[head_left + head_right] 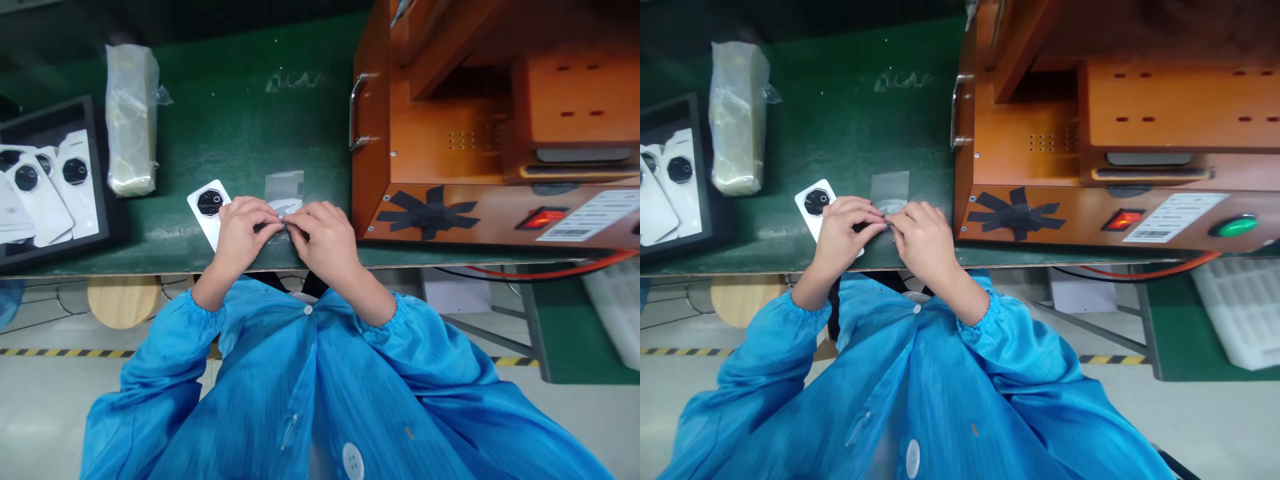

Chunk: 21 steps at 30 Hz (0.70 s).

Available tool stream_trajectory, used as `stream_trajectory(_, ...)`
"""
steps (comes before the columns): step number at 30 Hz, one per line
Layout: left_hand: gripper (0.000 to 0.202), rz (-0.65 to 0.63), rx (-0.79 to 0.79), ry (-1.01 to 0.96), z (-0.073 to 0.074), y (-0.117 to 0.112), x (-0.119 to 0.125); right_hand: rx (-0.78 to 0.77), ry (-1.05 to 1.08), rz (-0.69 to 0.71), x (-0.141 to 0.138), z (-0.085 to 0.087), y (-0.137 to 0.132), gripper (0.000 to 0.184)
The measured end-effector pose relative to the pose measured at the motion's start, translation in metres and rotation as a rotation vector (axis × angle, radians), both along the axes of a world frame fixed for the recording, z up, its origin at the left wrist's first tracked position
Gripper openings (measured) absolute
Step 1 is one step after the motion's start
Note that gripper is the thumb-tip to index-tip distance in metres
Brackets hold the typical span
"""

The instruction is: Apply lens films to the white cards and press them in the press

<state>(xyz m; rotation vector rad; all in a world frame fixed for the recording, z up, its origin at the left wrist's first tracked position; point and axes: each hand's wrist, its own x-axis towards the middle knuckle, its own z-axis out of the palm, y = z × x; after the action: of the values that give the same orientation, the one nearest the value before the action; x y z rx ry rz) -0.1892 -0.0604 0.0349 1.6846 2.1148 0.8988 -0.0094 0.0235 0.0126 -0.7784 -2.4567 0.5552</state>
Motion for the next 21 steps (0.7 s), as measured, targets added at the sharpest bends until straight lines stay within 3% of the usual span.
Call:
stream_trajectory(15, 0.015, -0.126, -0.1, 0.072, 0.009, -0.003, -0.005, 0.172, 0.037, 0.016, 0.011, 0.005, -0.004, 0.026)
stream_trajectory(18, 0.038, -0.176, -0.13, 0.137, 0.011, -0.009, 0.001, 0.218, 0.078, 0.047, 0.022, 0.015, -0.01, 0.024)
stream_trajectory(21, 0.061, -0.207, -0.161, 0.172, 0.013, -0.014, 0.01, 0.146, 0.135, 0.017, 0.032, 0.036, -0.016, 0.021)
